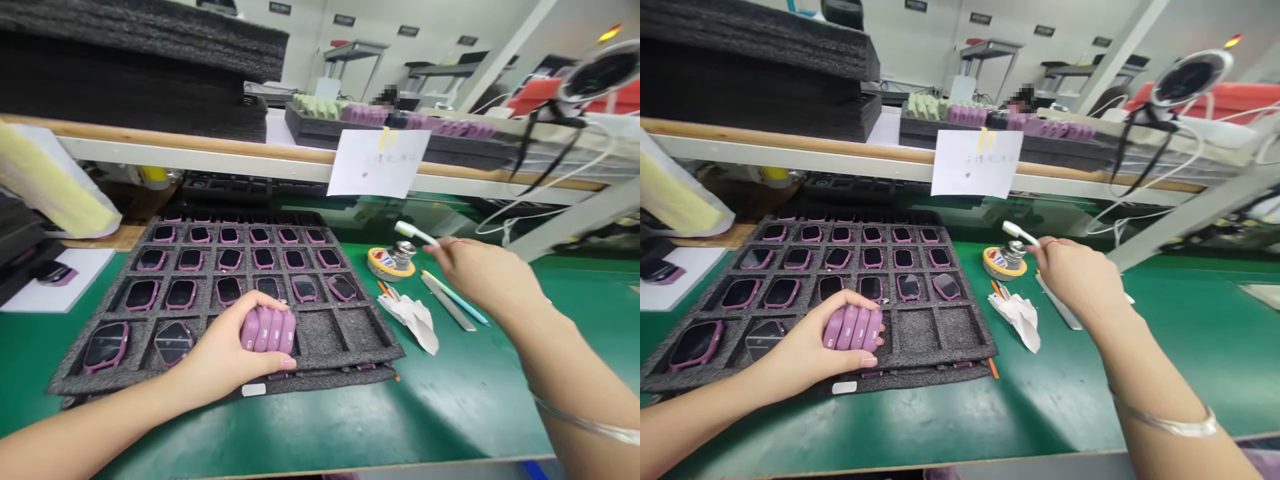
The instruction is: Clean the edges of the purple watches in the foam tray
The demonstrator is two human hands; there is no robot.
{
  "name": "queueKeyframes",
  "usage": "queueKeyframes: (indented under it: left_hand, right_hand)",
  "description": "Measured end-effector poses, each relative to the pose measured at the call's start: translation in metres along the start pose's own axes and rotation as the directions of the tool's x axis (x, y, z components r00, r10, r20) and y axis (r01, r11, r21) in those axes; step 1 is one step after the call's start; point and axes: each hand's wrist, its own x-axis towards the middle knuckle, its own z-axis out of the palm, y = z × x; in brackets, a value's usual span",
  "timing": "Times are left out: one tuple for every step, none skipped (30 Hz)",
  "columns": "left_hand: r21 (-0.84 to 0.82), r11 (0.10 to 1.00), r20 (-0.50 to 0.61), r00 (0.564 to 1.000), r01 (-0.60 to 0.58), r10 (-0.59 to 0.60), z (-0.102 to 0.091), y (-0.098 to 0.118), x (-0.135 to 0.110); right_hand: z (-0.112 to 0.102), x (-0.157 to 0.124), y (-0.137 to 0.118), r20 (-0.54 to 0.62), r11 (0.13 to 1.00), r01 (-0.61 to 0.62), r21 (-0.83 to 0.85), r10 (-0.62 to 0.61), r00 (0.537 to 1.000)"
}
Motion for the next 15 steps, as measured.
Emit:
queueKeyframes:
  left_hand:
    - [0.003,1.000,0.005,1.000,-0.002,0.002,0.000,0.000,0.000]
    - [0.007,1.000,0.006,1.000,-0.006,0.006,0.000,0.000,0.001]
    - [0.013,1.000,0.006,1.000,-0.014,0.013,0.000,0.000,0.001]
    - [0.020,1.000,0.005,1.000,-0.022,0.022,0.000,0.000,0.001]
    - [0.032,0.999,0.002,1.000,-0.030,0.030,0.000,0.000,0.001]
    - [0.046,0.998,-0.003,0.999,-0.040,0.040,0.000,0.001,0.001]
    - [0.062,0.997,-0.008,0.999,-0.051,0.052,0.001,0.002,0.001]
    - [0.077,0.995,-0.012,0.998,-0.059,0.060,0.001,0.003,0.000]
    - [0.088,0.994,-0.015,0.998,-0.064,0.066,0.001,0.004,0.000]
    - [0.097,0.993,-0.014,0.998,-0.063,0.065,0.002,0.005,-0.001]
    - [0.105,0.993,-0.011,0.998,-0.057,0.058,0.002,0.006,-0.001]
    - [0.113,0.993,-0.009,0.999,-0.043,0.044,0.002,0.007,-0.002]
    - [0.119,0.993,-0.006,1.000,-0.026,0.027,0.002,0.008,-0.002]
    - [0.120,0.993,-0.007,1.000,-0.013,0.014,0.003,0.008,-0.002]
    - [0.119,0.993,-0.008,1.000,-0.006,0.007,0.003,0.009,-0.002]
  right_hand:
    - [-0.004,-0.006,-0.011,-0.051,0.998,0.062,0.024,-0.061,0.997]
    - [-0.007,-0.013,-0.024,-0.089,0.988,0.142,0.053,-0.137,0.986]
    - [-0.009,-0.022,-0.038,-0.112,0.968,0.234,0.085,-0.225,0.968]
    - [-0.011,-0.031,-0.053,-0.127,0.933,0.339,0.119,-0.324,0.937]
    - [-0.012,-0.041,-0.067,-0.146,0.884,0.443,0.153,-0.423,0.894]
    - [-0.013,-0.051,-0.082,-0.191,0.816,0.550,0.181,-0.519,0.833]
    - [-0.013,-0.061,-0.095,-0.293,0.723,0.664,0.192,-0.604,0.742]
    - [-0.013,-0.068,-0.106,-0.387,0.655,0.735,0.176,-0.640,0.664]
    - [-0.013,-0.073,-0.115,-0.455,0.607,0.782,0.145,-0.660,0.597]
    - [-0.014,-0.076,-0.121,-0.508,0.575,0.811,0.108,-0.670,0.542]
    - [-0.014,-0.075,-0.125,-0.530,0.564,0.823,0.072,-0.677,0.511]
    - [-0.014,-0.072,-0.126,-0.538,0.562,0.826,0.038,-0.685,0.491]
    - [-0.015,-0.068,-0.126,-0.543,0.573,0.819,0.004,-0.687,0.483]
    - [-0.016,-0.062,-0.124,-0.552,0.596,0.802,-0.026,-0.678,0.486]
    - [-0.018,-0.058,-0.121,-0.562,0.624,0.780,-0.041,-0.660,0.498]
